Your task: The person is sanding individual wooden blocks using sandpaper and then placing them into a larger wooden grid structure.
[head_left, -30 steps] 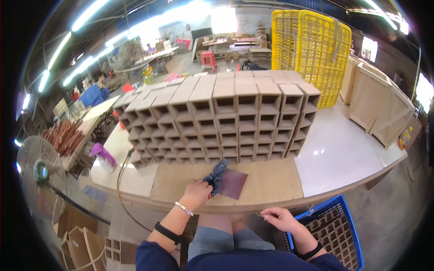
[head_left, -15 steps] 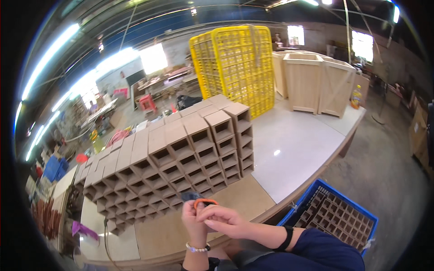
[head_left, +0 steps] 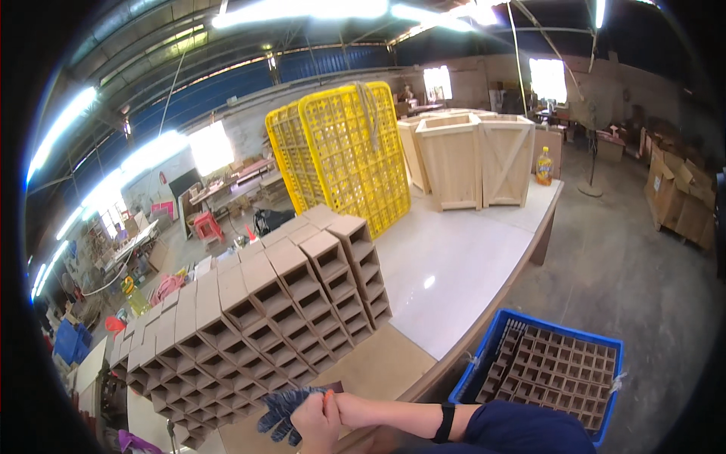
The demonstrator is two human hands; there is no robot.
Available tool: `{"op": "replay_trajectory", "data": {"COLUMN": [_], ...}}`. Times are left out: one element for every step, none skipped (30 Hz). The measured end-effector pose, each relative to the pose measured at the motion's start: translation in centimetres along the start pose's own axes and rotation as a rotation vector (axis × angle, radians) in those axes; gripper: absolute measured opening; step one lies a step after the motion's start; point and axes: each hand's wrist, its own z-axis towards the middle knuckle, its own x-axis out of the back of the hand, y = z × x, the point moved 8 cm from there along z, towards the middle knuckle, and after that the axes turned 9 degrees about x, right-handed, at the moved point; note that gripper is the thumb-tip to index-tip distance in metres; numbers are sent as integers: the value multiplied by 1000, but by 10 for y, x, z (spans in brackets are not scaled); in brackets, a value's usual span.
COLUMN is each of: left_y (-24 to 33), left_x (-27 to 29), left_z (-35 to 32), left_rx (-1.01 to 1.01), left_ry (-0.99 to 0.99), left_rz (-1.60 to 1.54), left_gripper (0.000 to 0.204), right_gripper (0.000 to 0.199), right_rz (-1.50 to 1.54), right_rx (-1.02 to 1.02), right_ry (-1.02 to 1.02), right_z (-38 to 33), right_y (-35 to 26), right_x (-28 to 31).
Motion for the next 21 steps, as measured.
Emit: {"op": "replay_trajectory", "data": {"left_y": [0,-2,-1,1,-1,-1,4,6,8,15,20,33,46,62,67,76,84,96,103,106,108], "left_x": [2,-5,-13,-14,-18,-22,-22,-23,-23,-23,-24,-20,-18,-20,-22,-26,-32,-32,-34,-41,-47], "left_z": [-4,-10,-16,-20,-23,-25,-24,-24,-24,-20,-16,-11,-9,-7,-7,-9,-8,-10,-11,-12,-13], "left_rx": [-11,-7,-12,-24,60,151,145,190,233,168,155,27,-95,-276,-280,-325,-376,-391,-396,-342,-286], "left_ry": [15,-85,-191,-179,-222,-267,-256,-259,-266,-242,-240,-210,-178,-148,-147,-146,-151,-118,-120,-200,-279], "left_rz": [-9,-12,-19,-26,-185,-340,-344,-354,-364,-325,-329,-227,-122,-32,-30,4,38,-29,-30,-85,-139], "left_gripper": [14,15,19,19,19,19,19,19,19,17,17,16,14,12,12,12,13,15,15,15,16], "right_gripper": [25,25,25,26,27,27,27,28,29,26,26,28,30,30,31,32,33,34,35,35,36], "right_rz": [-19,350,331,674,1011,1165,1155,1230,1305,1256,1250,1302,1356,1353,1306,1257,1192,1131,1053,998,957], "right_rx": [-239,-309,-299,-190,-69,-66,-61,-67,-70,-126,-113,-64,-18,25,80,132,207,294,383,454,509], "right_ry": [-180,7,18,150,276,304,297,382,469,559,562,498,430,385,331,278,237,204,179,159,143], "right_z": [-5,-9,-9,-5,-2,-8,-9,-11,-15,-18,-21,-21,-20,-20,-12,-6,5,17,27,31,33], "right_y": [11,14,26,45,53,49,44,42,42,65,85,99,102,105,98,93,90,85,81,76,72], "right_x": [-2,10,12,11,16,17,15,18,21,20,17,10,11,11,16,21,27,35,43,52,59]}}
